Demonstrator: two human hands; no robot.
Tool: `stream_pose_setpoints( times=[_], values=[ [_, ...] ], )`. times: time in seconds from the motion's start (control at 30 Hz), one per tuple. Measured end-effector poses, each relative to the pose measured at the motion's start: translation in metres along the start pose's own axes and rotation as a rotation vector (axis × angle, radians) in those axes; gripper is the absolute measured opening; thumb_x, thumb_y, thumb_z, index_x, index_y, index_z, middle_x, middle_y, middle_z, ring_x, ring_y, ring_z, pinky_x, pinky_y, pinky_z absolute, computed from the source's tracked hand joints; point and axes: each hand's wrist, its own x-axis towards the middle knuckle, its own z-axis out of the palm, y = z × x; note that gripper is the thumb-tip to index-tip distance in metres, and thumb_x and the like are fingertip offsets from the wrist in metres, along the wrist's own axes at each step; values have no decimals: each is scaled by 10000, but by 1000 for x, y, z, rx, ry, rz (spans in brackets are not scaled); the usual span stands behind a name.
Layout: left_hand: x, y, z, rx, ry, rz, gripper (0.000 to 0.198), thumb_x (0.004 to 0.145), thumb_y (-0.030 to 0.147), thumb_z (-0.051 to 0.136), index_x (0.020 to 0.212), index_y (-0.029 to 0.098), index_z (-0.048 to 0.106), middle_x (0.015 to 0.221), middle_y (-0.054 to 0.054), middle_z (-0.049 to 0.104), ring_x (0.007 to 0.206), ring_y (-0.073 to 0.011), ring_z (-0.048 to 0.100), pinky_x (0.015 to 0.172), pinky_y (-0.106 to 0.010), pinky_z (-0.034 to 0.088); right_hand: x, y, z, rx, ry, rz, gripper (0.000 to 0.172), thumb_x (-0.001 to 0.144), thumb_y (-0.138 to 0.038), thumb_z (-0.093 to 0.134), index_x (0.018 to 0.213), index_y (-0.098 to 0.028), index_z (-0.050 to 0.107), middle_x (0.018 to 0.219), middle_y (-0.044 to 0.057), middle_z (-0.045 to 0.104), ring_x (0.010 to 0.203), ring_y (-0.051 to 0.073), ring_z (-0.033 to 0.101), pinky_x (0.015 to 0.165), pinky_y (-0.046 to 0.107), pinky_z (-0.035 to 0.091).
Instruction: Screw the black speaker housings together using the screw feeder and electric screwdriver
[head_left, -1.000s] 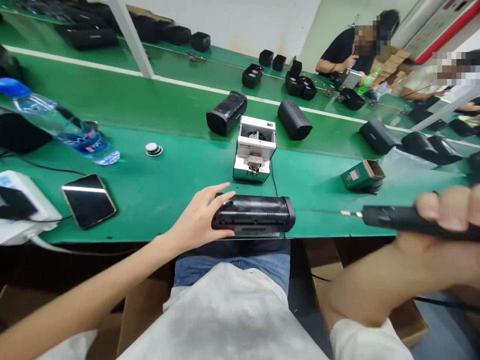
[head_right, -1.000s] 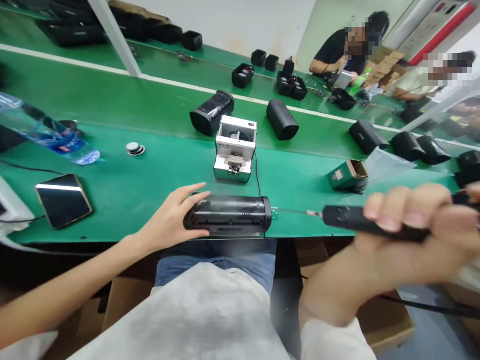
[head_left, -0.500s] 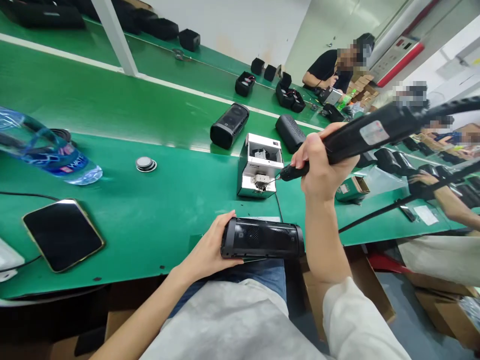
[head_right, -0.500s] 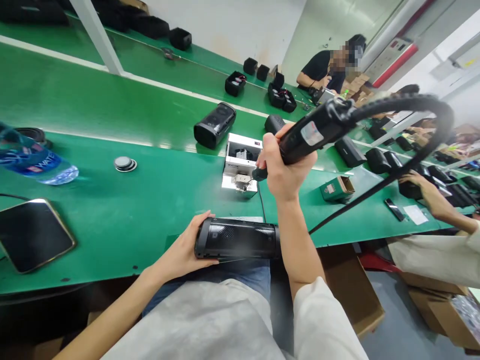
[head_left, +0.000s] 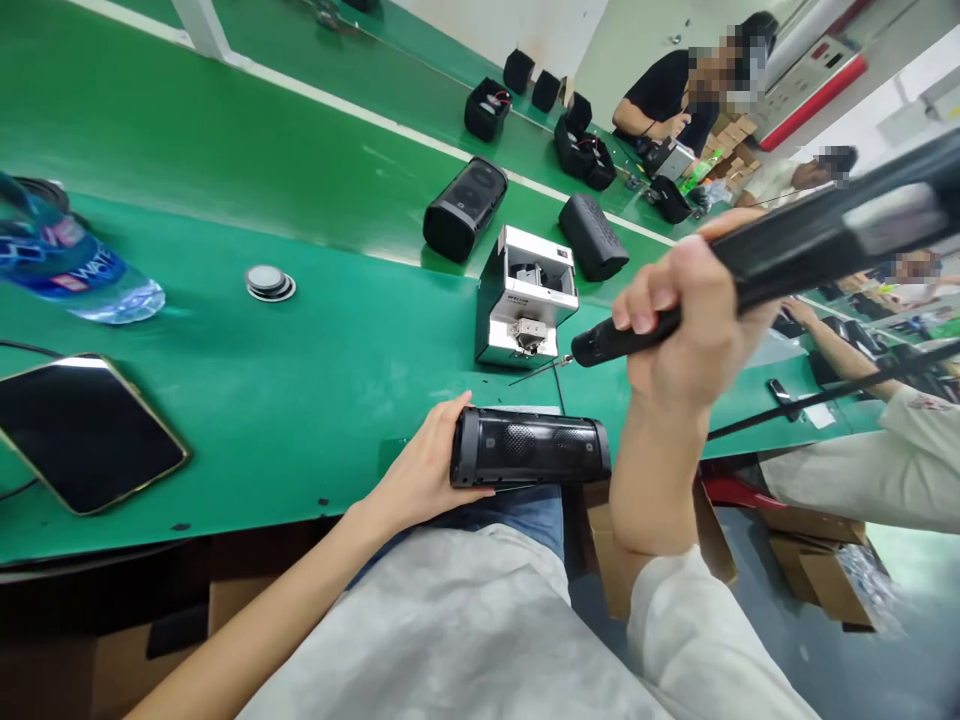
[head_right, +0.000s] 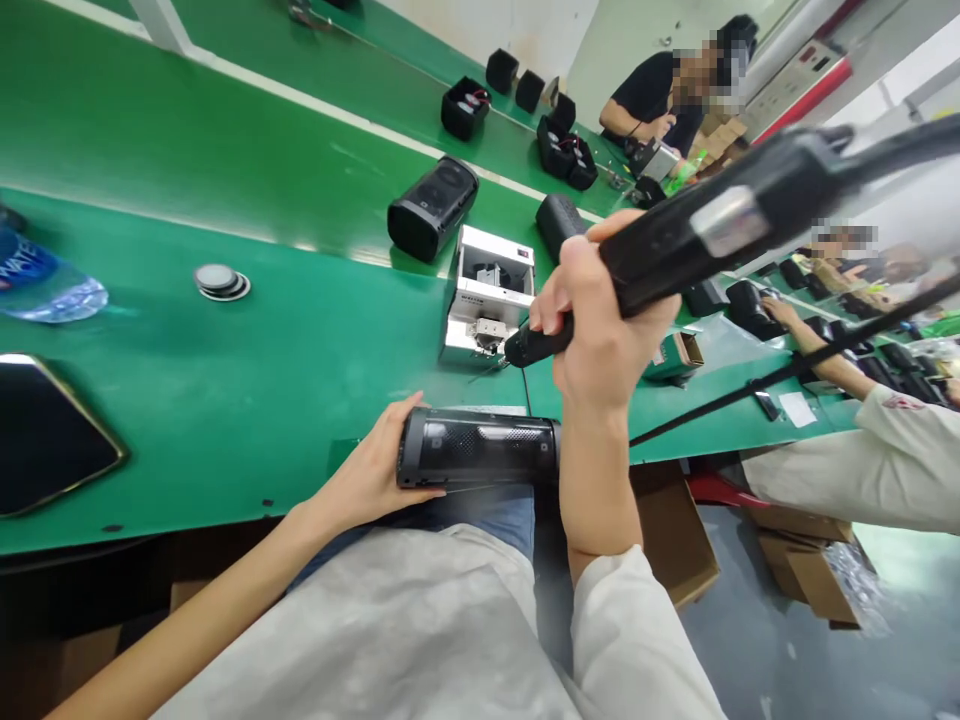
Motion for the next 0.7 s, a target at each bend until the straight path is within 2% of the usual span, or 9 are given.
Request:
stream_pose_setpoints(
  times=[0.13,0.27,0.33,0.47,0.6,0.7],
  values=[
    [0,1,1,17,-13,-5,1399,837,468,1023,1833,321,52,1658,-230,495,1572,-489,542,1280,-718,509,-14,-34,19,22,-79,28,276,901,-269,883,964,-311,618,598,-110,389,404,121,366,389,293,375],
    [0,0,1,-5,-12,-7,1370,846,481,1015,1836,316,82,1680,-232,490,1593,-486,533,1293,-724,496,-22,-47,35,-52,-119,50,321,928,-412,878,980,-330,571,591,-103,361,379,145,345,381,334,379],
    [0,0,1,-20,-3,-6,1367,838,478,1022,1838,307,106,1681,-234,497,1594,-488,535,1295,-724,495,-24,-48,40,-106,-119,54,332,944,-459,854,989,-337,549,595,-97,353,379,159,348,389,350,387],
    [-1,0,2,-38,11,1,1357,834,470,1027,1842,298,135,1687,-233,512,1601,-493,531,1302,-722,491,-25,-43,45,-82,-160,26,300,971,-413,840,991,-338,550,601,-93,349,390,163,343,401,348,369],
    [-1,1,2,-11,-4,6,1423,824,446,1041,1847,311,61,1704,-242,488,1607,-503,515,1299,-736,489,-23,-31,45,-87,-218,29,372,993,-529,871,1028,-349,547,602,-110,337,403,150,363,433,319,388],
    [-1,2,2,-2,-3,5,1471,800,398,1062,1841,319,26,1693,-241,487,1591,-501,525,1287,-741,498,-27,-22,45,-50,-240,65,367,972,-503,902,1020,-345,575,589,-122,348,388,129,338,421,306,398]
  ],
)
